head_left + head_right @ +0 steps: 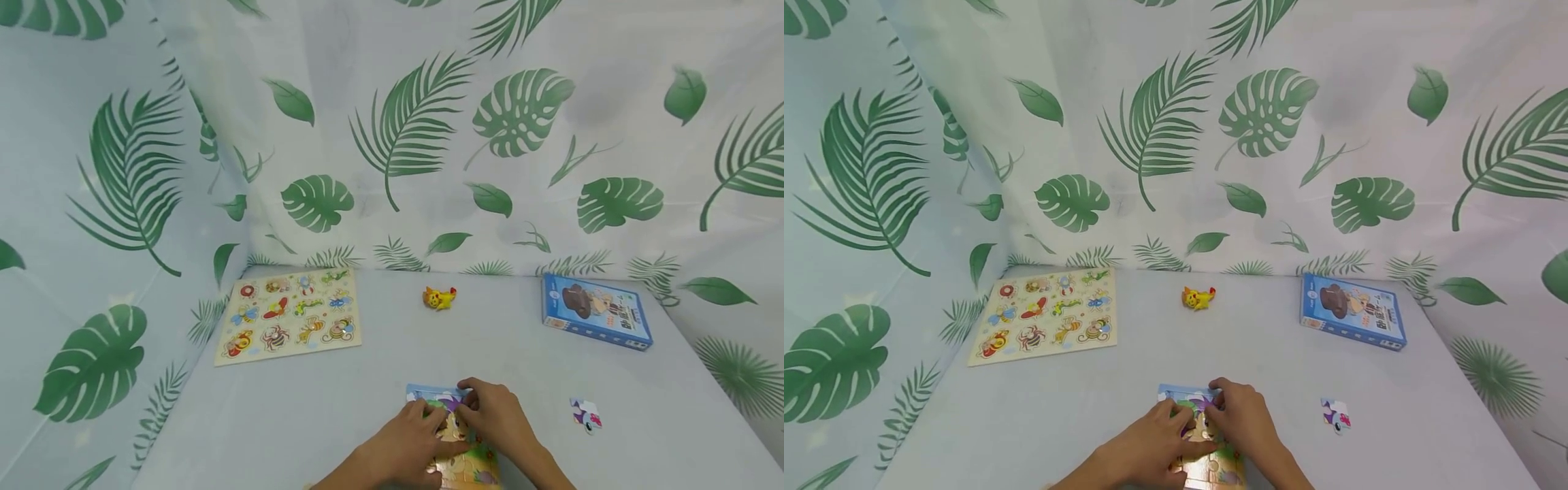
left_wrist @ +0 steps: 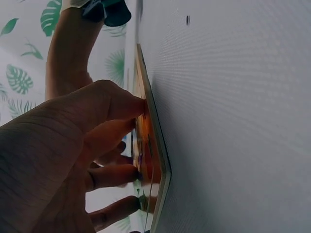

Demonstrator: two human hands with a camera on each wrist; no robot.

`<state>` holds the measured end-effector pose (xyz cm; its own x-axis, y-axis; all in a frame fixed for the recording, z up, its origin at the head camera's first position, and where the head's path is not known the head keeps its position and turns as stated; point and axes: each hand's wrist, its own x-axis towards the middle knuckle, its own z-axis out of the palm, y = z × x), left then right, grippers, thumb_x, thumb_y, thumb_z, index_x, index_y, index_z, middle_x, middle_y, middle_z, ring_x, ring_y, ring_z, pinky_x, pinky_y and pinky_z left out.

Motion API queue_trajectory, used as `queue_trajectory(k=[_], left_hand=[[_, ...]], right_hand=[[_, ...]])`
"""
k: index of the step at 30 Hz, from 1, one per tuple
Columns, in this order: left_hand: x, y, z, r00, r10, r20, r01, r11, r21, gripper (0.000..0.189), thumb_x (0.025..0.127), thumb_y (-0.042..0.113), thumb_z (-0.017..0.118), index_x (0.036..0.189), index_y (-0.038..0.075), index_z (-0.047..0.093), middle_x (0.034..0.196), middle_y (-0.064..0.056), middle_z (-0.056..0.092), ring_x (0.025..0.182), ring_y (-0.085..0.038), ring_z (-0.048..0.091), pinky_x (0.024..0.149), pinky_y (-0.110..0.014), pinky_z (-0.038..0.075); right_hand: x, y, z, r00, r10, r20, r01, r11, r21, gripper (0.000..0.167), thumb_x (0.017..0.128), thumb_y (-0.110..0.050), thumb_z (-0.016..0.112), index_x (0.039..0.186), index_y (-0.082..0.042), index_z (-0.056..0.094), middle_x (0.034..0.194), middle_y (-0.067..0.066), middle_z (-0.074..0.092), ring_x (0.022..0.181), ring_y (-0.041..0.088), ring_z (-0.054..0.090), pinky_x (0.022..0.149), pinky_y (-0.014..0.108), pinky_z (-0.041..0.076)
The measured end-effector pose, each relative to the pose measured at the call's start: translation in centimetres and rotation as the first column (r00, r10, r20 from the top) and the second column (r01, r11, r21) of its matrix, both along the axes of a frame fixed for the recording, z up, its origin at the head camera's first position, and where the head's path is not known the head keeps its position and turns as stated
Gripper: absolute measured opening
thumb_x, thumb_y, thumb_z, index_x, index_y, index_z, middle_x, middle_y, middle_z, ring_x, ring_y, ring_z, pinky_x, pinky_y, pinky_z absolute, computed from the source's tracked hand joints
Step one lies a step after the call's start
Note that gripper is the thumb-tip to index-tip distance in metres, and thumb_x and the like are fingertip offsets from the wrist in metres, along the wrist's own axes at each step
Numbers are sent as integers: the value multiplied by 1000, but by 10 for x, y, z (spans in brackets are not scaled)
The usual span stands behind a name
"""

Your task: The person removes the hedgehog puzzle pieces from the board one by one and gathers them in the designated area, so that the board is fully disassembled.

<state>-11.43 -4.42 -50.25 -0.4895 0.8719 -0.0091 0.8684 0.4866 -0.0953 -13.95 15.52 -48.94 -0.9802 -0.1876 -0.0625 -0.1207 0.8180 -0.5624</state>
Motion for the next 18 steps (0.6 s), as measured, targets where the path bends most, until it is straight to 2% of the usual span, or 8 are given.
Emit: queue_trajectory(k=[6,13,18], left_hand=[[1,0,3,1000,-19,2,19,1000,9,59,89,58,61,145,46,47,110,8,45,104,-12,43,85,-27,38],[3,1,8,997,29,66,-29,1000,9,60,87,55,65,143,48,48,111,8,46,106,-14,44,81,-27,43],[8,5,10,996,84,44,-81,995,-54,61,86,61,63,144,50,46,116,9,49,115,-21,46,94,-37,42]], right_hand=[[-4,3,-7,1000,-12,2,12,998,-56,17,82,-9,75,99,-8,75,69,-10,58,59,8,52,57,28,44],[-7,7,-10,999,-3,47,9,992,-124,11,83,-10,77,93,-12,76,72,-11,60,64,9,55,61,30,46],[-10,10,-10,998,10,67,2,983,-181,8,84,-8,76,92,-12,75,75,-9,64,68,10,59,64,30,49]])
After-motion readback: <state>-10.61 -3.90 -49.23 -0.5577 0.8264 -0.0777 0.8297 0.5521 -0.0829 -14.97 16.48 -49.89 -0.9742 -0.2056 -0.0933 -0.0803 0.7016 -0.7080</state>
